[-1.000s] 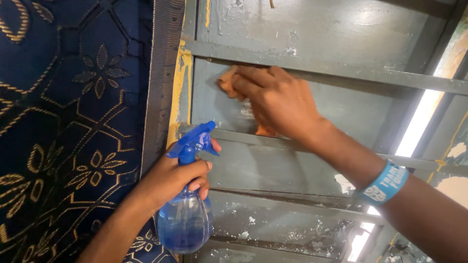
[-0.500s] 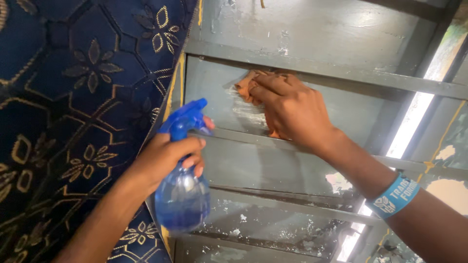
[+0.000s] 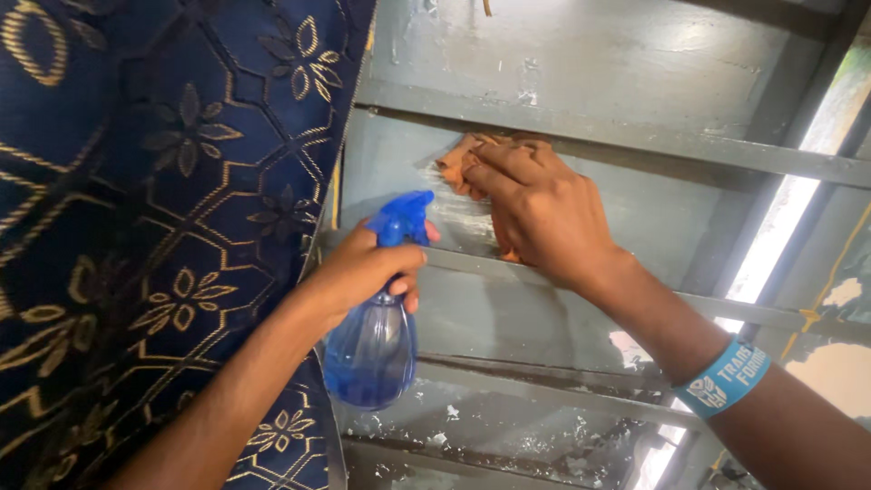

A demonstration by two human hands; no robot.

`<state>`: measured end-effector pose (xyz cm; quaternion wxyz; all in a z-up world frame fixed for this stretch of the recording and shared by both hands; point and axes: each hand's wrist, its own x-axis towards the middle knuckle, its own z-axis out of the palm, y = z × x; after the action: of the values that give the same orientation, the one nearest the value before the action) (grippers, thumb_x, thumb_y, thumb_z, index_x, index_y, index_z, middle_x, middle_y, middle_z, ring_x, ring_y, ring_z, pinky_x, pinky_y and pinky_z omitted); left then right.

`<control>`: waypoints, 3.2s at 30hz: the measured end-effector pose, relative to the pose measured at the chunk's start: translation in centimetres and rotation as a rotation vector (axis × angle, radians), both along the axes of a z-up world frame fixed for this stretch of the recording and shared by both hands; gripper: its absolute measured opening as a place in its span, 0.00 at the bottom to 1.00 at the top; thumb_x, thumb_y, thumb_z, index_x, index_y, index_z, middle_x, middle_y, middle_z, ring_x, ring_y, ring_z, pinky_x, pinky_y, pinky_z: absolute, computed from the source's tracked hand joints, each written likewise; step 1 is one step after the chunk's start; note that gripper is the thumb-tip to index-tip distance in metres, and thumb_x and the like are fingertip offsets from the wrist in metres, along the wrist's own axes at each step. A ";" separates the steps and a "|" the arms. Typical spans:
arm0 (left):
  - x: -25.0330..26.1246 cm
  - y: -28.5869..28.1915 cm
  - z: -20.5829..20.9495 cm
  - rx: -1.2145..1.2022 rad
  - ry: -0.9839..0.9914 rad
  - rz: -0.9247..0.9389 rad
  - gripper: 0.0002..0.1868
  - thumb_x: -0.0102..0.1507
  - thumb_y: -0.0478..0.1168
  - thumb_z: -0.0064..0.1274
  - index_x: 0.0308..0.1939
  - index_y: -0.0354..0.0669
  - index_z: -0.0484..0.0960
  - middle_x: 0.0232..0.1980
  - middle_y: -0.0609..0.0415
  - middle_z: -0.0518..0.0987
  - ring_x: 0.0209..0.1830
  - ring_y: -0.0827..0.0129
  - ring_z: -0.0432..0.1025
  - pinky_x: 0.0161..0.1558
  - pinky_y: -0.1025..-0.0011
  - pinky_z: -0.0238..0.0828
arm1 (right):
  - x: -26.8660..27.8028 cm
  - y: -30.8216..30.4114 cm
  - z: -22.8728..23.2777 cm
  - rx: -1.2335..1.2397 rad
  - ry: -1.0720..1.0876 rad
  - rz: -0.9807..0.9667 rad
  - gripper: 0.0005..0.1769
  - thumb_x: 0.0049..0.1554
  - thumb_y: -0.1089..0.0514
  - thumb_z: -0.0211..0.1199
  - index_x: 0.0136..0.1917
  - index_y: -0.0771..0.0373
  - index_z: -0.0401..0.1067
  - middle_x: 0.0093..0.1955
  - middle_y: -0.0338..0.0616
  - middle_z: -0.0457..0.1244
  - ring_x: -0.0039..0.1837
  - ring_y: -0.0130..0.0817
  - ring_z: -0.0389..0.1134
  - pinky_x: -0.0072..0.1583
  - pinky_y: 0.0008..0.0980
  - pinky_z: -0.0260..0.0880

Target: The person cleans a window by wiping the surface with a cloth while holding a spray bottle.

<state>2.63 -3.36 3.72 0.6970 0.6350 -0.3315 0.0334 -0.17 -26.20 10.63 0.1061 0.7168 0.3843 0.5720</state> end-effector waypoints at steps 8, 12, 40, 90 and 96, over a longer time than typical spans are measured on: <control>0.6 -0.1 -0.6 0.055 0.027 0.015 0.12 0.60 0.35 0.52 0.47 0.39 0.75 0.20 0.57 0.66 0.16 0.71 0.69 0.25 0.64 0.74 | 0.5 -0.1 0.0 -0.019 -0.032 0.016 0.26 0.47 0.65 0.68 0.60 0.60 0.77 0.64 0.44 0.67 0.60 0.47 0.69 0.54 0.42 0.74; 0.5 -0.2 -0.9 -0.022 0.003 -0.015 0.11 0.63 0.36 0.53 0.47 0.36 0.75 0.23 0.58 0.68 0.17 0.74 0.64 0.27 0.62 0.79 | 0.4 0.0 0.1 -0.013 -0.020 0.028 0.27 0.46 0.64 0.68 0.60 0.60 0.77 0.64 0.44 0.67 0.59 0.47 0.69 0.53 0.42 0.74; 0.8 0.0 -1.0 0.013 0.047 0.047 0.16 0.58 0.33 0.45 0.50 0.37 0.76 0.19 0.54 0.68 0.15 0.68 0.70 0.25 0.64 0.74 | -2.0 -0.3 1.4 -0.011 0.006 -0.111 0.26 0.46 0.66 0.63 0.60 0.57 0.77 0.64 0.40 0.68 0.51 0.47 0.71 0.47 0.43 0.74; 0.9 0.4 -1.0 0.048 0.030 0.065 0.17 0.58 0.33 0.45 0.51 0.39 0.77 0.18 0.55 0.67 0.17 0.66 0.71 0.27 0.64 0.72 | -2.5 -8.9 0.1 0.017 -0.009 -0.437 0.28 0.53 0.61 0.66 0.67 0.50 0.74 0.72 0.37 0.65 0.57 0.43 0.70 0.51 0.41 0.78; 0.9 0.4 -1.0 0.048 0.011 0.081 0.17 0.58 0.32 0.44 0.51 0.39 0.77 0.18 0.55 0.68 0.16 0.66 0.71 0.26 0.65 0.72 | -2.1 -3.0 0.3 -0.086 -0.046 -0.166 0.32 0.47 0.61 0.66 0.66 0.53 0.74 0.72 0.44 0.64 0.62 0.49 0.70 0.51 0.42 0.77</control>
<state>3.53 -3.00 2.76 0.6815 0.6646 -0.3024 0.0501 -2.29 -29.15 10.92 0.1929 0.7276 0.3452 0.5605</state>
